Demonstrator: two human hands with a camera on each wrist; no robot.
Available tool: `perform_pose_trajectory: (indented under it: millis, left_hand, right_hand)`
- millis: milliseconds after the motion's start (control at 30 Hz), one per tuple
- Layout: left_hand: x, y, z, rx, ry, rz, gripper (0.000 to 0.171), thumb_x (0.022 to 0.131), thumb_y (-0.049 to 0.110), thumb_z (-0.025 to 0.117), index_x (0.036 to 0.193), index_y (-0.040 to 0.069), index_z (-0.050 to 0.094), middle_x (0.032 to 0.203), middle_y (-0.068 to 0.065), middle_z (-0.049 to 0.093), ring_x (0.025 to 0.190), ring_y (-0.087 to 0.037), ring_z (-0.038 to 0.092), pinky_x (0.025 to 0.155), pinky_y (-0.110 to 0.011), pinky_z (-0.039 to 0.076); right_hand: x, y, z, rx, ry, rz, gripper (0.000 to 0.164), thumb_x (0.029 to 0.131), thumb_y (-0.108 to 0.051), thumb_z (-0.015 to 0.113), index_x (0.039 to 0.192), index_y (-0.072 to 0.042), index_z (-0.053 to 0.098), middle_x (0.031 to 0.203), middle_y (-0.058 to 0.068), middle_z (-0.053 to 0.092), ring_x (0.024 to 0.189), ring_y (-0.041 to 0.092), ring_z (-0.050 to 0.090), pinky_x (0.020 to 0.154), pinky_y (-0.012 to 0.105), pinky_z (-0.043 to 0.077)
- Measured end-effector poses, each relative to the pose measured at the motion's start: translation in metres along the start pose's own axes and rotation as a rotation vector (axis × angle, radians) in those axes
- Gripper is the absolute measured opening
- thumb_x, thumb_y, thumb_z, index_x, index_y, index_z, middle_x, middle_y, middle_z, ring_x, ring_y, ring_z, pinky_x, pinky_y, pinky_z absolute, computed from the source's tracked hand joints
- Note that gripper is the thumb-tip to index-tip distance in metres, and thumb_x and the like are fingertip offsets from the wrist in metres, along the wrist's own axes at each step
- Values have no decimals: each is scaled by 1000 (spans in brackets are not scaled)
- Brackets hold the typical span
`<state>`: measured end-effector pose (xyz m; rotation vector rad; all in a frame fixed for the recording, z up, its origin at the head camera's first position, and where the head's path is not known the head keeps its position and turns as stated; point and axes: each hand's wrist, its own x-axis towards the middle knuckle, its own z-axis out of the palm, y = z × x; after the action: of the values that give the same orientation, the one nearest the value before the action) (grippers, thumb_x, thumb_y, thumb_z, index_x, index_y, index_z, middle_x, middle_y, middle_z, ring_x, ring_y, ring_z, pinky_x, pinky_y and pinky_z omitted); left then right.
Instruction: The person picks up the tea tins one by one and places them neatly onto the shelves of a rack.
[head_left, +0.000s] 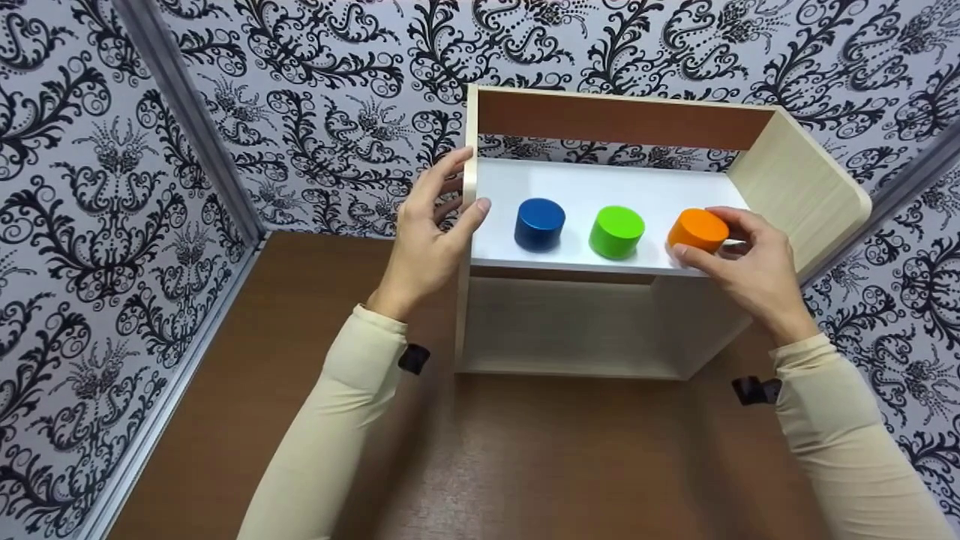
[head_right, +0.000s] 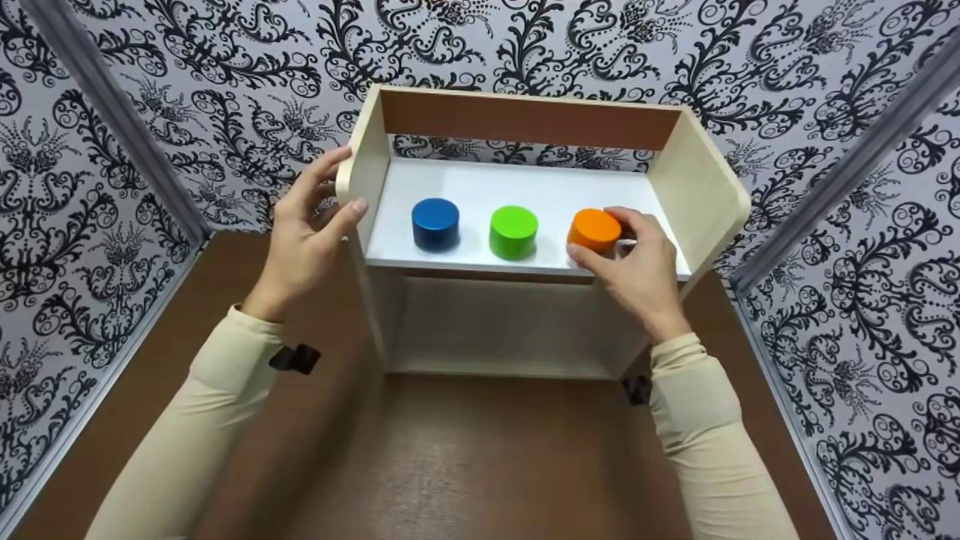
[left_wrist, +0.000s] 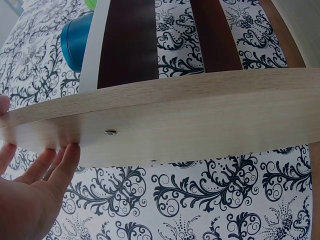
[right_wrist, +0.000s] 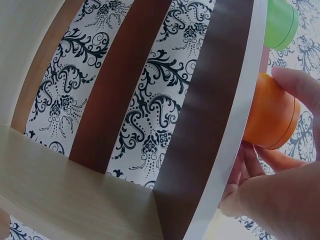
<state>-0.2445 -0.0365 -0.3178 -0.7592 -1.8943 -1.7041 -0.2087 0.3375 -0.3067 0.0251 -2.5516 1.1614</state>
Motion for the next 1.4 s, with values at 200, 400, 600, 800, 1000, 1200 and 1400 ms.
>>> perform_pose_trajectory:
  millis: [200,400,600,800,1000,1200,1400]
  left_hand:
    - [-1,1,0,0,-3,-8,54,96,13,68,147,7,50,137,-13,54,119,-27,59,103,-36,53]
    - [-1,-1,0,-6,-3,-4,55,96,12,67,147,6,50,138,-13,53,119,-25,59,104,-39,53]
    - [0,-1,1,-21,-5,0,55,96,11,68,147,5,49,138,-14,53,119,-24,60,105,-40,52]
    - [0,-1,1,-15,-3,-2,56,96,12,68,148,6,49,137,-14,54,119,-24,60,104,-40,53]
    - [0,0,1,-4,2,4,55,95,12,69,147,7,50,136,-12,54,118,-23,61,103,-39,54]
    - [0,-1,1,8,5,4,55,95,14,68,147,7,51,136,-12,54,119,-27,61,103,-37,54]
    - [0,-1,1,10,4,0,56,95,14,69,147,7,51,137,-12,54,120,-32,60,103,-37,53]
  right_hand:
    - [0,-1,-1,27,-7,8,73,82,-26,87,142,1,55,117,5,50,107,11,56,93,9,50]
    - [0,-3,-1,34,-18,11,74,84,-24,86,144,2,52,132,15,53,108,13,56,93,9,49]
    - [0,-5,-1,25,-24,8,75,84,-23,85,145,3,50,136,19,52,110,16,57,95,10,49]
    - [0,-4,-1,16,-31,-3,77,84,-23,86,147,2,49,137,19,51,113,21,57,98,12,49]
    - [0,-3,0,-5,-27,-42,75,84,-24,86,145,1,51,136,20,55,110,15,57,97,13,50]
    - [0,-3,1,-42,-14,-76,72,83,-25,86,142,1,55,133,20,57,109,18,57,96,13,51]
    - [0,-4,1,-76,-26,-67,74,83,-28,86,143,0,53,134,20,56,116,34,57,100,20,51]
